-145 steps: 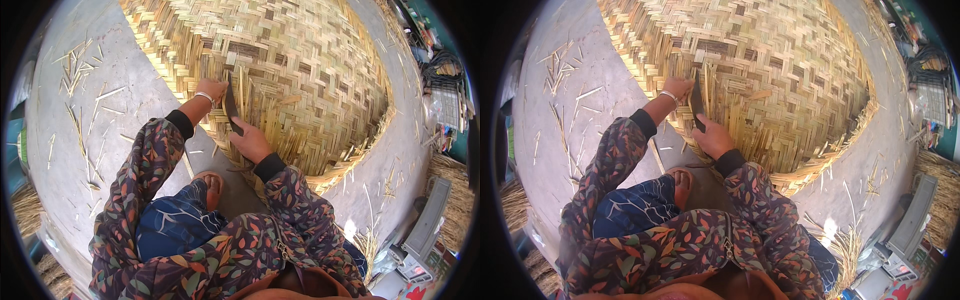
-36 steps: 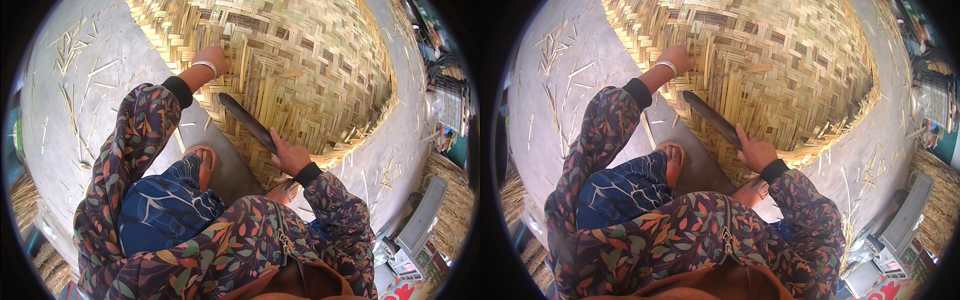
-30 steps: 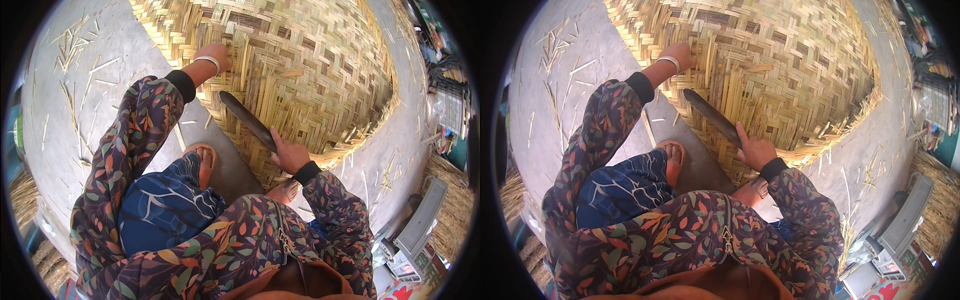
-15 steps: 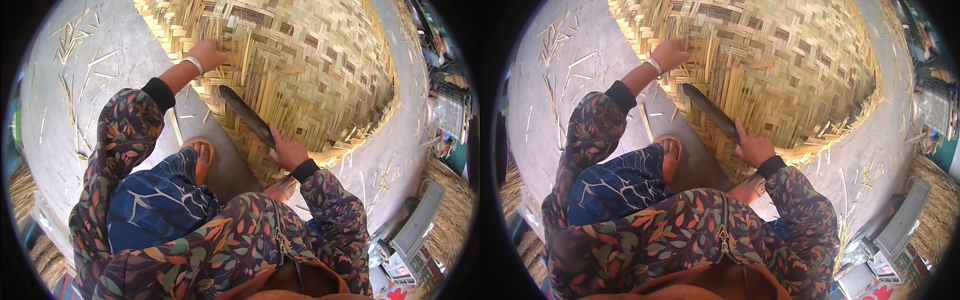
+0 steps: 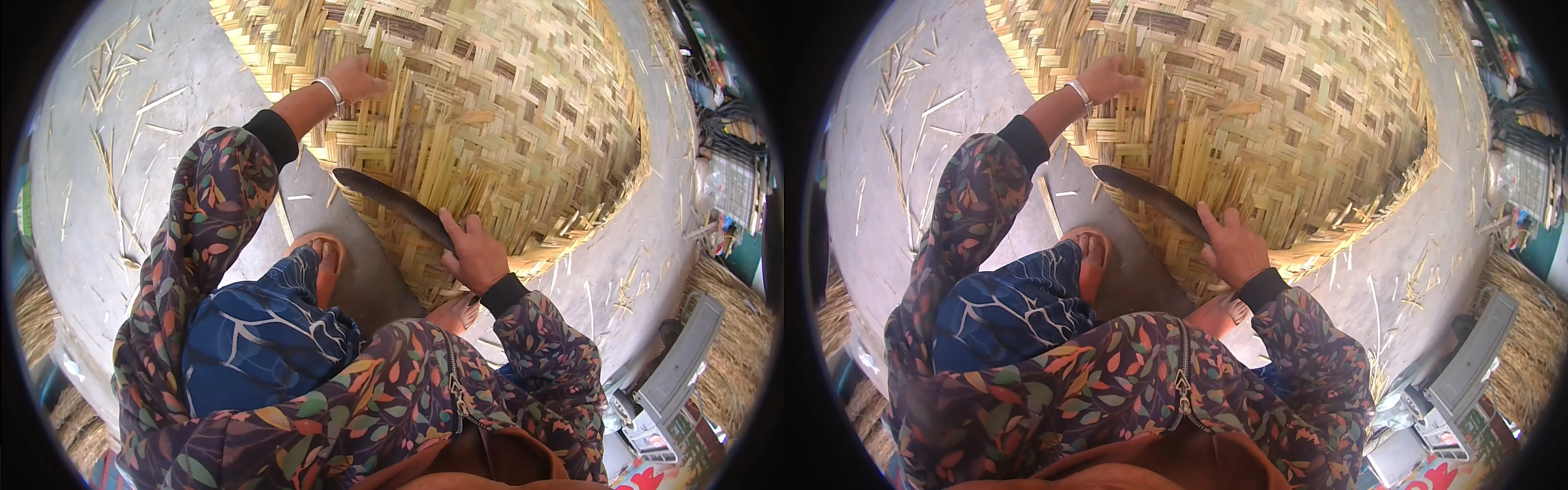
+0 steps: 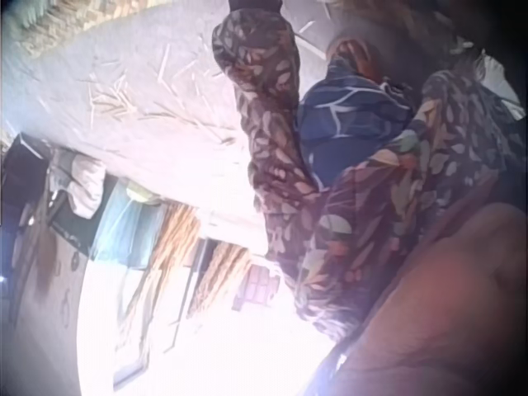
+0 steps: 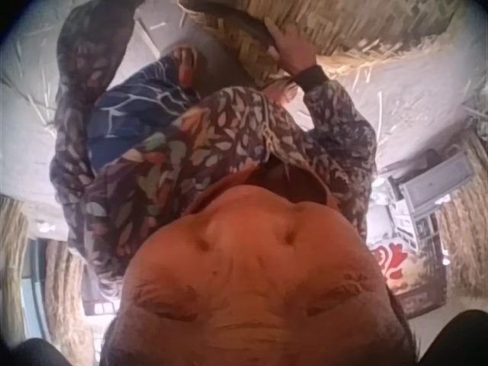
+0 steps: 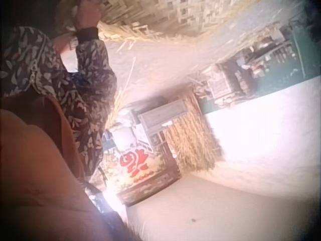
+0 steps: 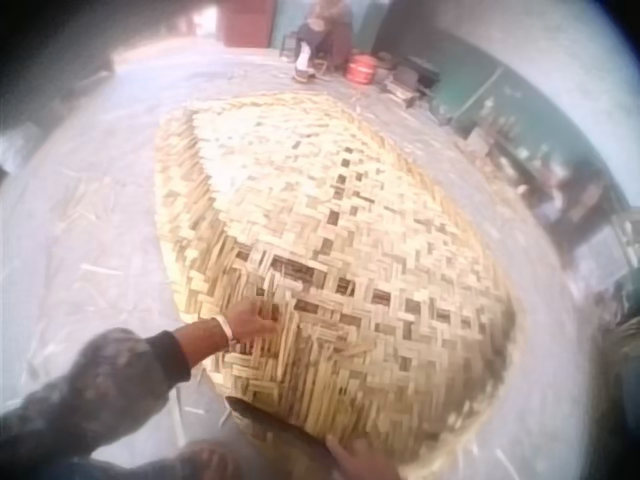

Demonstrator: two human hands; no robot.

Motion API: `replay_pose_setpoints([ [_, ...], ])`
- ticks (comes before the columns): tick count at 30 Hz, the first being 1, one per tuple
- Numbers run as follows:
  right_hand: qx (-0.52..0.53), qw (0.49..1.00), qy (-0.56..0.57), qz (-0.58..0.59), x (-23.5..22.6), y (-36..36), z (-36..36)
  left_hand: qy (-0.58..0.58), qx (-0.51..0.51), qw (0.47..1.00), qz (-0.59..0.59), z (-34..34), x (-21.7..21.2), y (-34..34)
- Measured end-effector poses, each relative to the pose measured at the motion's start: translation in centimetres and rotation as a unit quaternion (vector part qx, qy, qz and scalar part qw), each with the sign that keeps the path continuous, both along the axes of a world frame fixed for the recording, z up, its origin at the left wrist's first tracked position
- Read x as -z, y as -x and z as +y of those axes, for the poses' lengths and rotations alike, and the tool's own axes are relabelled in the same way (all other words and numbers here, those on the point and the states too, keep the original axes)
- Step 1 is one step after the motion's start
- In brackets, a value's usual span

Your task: The person is weaving a large basket using dried palm leaves. They use a knife to trim and adjust the leaves, ensuring a tight weave. The person is sitting on the floor, working on the basket from a first-person perspective.

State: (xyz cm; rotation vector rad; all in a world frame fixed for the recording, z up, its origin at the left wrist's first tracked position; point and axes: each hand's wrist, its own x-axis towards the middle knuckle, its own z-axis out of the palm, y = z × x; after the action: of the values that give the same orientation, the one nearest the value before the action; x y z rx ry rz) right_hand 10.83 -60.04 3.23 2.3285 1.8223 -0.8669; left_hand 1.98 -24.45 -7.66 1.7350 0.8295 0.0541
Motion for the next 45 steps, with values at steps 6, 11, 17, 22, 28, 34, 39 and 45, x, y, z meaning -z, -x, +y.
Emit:
replay_pose_setpoints([
  [6, -0.061, 0.994, -0.079, -0.040, 1.1, -0.9, 0.2, 0.212, -0.037, 0.976, 0.025, -1.2, -1.5, -0.4],
  [11, -0.076, 0.994, -0.070, -0.032, 2.0, -1.5, 0.3, 0.119, -0.007, 0.988, 0.101, -0.9, -0.3, 0.2],
  [17, -0.087, 0.994, -0.050, -0.031, 1.7, -1.8, 0.7, 0.095, -0.041, 0.984, 0.143, -0.6, -1.7, 1.3],
  [22, -0.078, 0.996, -0.030, -0.028, 0.7, -2.1, 1.3, 0.196, -0.069, 0.974, 0.086, 2.1, -2.0, 1.2],
  [28, -0.061, 0.995, -0.060, -0.056, -0.4, -3.6, 4.6, 0.124, -0.047, 0.988, 0.075, 6.5, -2.7, -0.7],
  [34, -0.046, 0.994, -0.068, -0.070, -0.9, -5.1, 10.2, -0.009, 0.082, 0.989, 0.125, 9.2, -4.0, -2.6],
  [39, -0.035, 0.996, -0.041, -0.069, -0.4, -5.9, 12.1, -0.090, 0.168, 0.968, 0.164, 9.9, -5.9, -3.9],
  [45, -0.020, 0.998, -0.014, -0.050, 0.1, -6.3, 12.7, -0.362, 0.386, 0.838, 0.133, 8.7, -6.9, -5.5],
])
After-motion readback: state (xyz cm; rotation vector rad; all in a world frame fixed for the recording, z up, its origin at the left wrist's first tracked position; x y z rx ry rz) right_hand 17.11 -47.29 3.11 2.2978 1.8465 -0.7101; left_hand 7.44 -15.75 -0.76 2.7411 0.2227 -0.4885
